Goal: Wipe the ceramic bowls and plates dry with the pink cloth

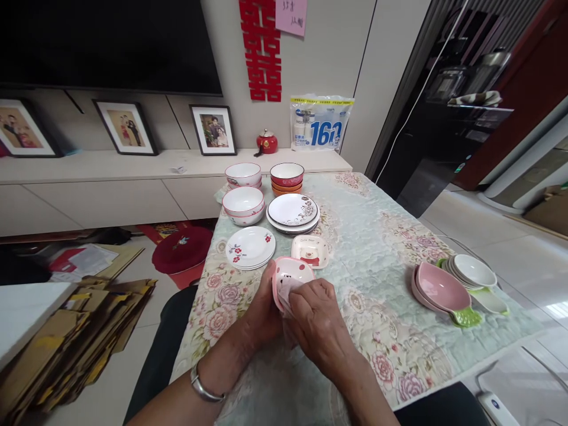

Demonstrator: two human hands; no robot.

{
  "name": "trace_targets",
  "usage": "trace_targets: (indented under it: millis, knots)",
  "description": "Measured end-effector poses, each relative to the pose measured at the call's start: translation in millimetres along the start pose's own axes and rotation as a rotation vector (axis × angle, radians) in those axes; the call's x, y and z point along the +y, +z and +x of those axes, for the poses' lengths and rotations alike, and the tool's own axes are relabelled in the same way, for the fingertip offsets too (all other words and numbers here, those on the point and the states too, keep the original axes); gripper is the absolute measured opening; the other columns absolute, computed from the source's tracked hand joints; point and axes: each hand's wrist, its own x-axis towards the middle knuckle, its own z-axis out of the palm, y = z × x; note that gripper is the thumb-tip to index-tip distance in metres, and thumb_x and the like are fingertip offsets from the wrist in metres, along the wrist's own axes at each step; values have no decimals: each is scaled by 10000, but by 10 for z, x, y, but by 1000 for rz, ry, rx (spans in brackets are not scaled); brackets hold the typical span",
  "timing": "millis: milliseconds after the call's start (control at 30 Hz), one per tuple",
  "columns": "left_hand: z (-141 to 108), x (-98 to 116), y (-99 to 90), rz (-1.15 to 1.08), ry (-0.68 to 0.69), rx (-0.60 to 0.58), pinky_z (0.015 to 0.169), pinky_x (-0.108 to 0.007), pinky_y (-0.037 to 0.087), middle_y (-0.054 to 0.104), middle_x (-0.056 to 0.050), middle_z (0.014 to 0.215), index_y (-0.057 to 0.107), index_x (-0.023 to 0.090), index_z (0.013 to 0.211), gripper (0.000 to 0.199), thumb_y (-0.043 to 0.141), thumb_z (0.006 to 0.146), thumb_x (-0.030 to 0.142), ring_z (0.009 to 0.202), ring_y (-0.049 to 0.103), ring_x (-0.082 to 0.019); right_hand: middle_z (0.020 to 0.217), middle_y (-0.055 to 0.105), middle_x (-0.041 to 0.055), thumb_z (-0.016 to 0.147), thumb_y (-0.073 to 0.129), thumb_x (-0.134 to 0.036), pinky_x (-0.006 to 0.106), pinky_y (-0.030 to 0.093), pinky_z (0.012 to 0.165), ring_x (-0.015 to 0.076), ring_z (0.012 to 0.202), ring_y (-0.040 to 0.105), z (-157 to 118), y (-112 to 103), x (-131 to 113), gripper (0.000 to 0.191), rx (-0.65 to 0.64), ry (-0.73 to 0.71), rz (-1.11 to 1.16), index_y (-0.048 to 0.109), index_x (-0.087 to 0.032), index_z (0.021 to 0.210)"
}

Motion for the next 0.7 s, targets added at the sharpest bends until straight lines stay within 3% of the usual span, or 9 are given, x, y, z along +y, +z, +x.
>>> trace_targets:
  millis: [100, 233, 300, 500, 600, 700]
  knots:
    - [-6, -31, -4, 56, -8, -5, 893, -359, 470, 721, -143, 970, 663, 92, 1069, 702, 560, 796, 730, 1011, 652, -293, 838, 577, 37, 963, 486, -143, 363, 405, 759, 198, 798, 509, -36, 41, -8, 93, 71, 74, -14, 523, -196, 896]
    - [-48, -109, -8, 245, 318, 78, 860, -289, 463, 702, -60, 1047, 584, 182, 1236, 524, 713, 822, 477, 957, 646, -196, 794, 534, 27, 962, 478, -154, 308, 399, 640, 189, 740, 493, -86, 142, -42, 93, 166, 187, 16, 486, -203, 884]
    - [-61, -120, -13, 281, 377, 89, 848, -282, 465, 703, -47, 1053, 567, 205, 1263, 509, 715, 832, 431, 942, 646, -184, 826, 543, 35, 961, 478, -146, 308, 410, 645, 191, 760, 500, -86, 163, -56, 71, 161, 166, 50, 493, -201, 920]
    - [-31, -19, 7, 47, 43, -34, 933, -386, 473, 730, -152, 1002, 663, 84, 1106, 656, 563, 827, 668, 1028, 659, -308, 899, 577, 53, 967, 509, -161, 386, 426, 761, 215, 834, 496, -21, 32, -14, 39, -22, 35, -17, 513, -196, 984]
    - [-12, 23, 17, 28, 38, -18, 973, -384, 452, 730, -166, 1033, 662, 80, 1115, 692, 545, 823, 697, 1073, 646, -317, 884, 579, 41, 959, 520, -155, 410, 420, 795, 214, 841, 492, -23, -35, 38, 49, -89, 5, -42, 506, -195, 934]
    - [-17, 3, 14, 93, 45, -44, 970, -382, 450, 714, -176, 1085, 626, 77, 1190, 743, 559, 808, 711, 1097, 631, -317, 901, 573, 46, 964, 513, -161, 391, 437, 780, 212, 856, 503, -57, -21, 65, 43, -38, 52, -4, 503, -195, 938]
